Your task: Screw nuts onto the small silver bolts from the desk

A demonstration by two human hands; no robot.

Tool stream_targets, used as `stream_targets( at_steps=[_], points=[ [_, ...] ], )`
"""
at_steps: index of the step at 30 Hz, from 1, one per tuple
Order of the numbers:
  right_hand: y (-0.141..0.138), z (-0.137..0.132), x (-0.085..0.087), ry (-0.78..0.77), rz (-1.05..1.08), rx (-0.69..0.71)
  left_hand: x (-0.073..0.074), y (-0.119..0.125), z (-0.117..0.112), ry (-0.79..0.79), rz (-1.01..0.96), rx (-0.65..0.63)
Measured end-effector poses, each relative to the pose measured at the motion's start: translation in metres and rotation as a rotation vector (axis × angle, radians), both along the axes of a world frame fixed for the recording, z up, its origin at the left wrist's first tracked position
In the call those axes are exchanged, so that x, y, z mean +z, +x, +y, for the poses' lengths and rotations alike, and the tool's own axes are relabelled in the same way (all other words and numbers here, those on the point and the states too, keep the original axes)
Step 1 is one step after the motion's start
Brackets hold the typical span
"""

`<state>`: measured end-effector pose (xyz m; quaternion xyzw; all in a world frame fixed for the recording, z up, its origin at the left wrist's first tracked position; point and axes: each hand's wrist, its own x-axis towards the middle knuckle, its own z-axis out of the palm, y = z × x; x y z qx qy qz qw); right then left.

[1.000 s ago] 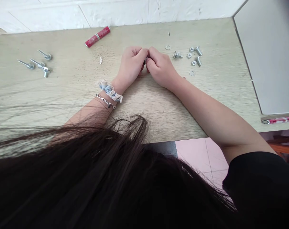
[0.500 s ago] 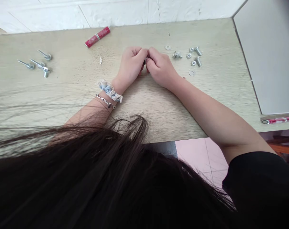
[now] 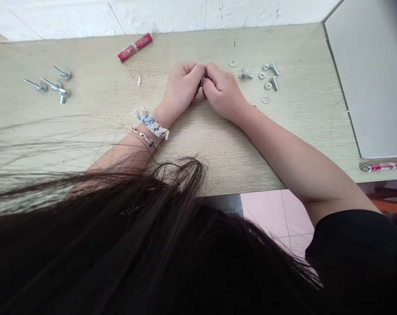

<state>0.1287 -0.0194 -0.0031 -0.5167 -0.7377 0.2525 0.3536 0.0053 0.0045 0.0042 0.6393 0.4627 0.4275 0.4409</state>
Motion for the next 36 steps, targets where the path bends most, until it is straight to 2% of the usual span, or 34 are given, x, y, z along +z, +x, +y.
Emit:
stream_targets(
  at_steps=[8,25,36],
  points=[
    [-0.0012,-0.0005,0.0019,-0.018,-0.013,-0.030,0.0008,-0.0001,-0.0006,-0.013,-0.042,-0.037],
    [-0.0006,-0.0007,0.0019,-0.010,-0.007,-0.014,-0.0003,0.0002,-0.0007,0.002,-0.033,-0.027],
    [-0.0001,0.0013,-0.0011,-0.030,-0.043,-0.049,-0.0033,-0.0005,0.0016,0.033,0.050,-0.024]
  ],
)
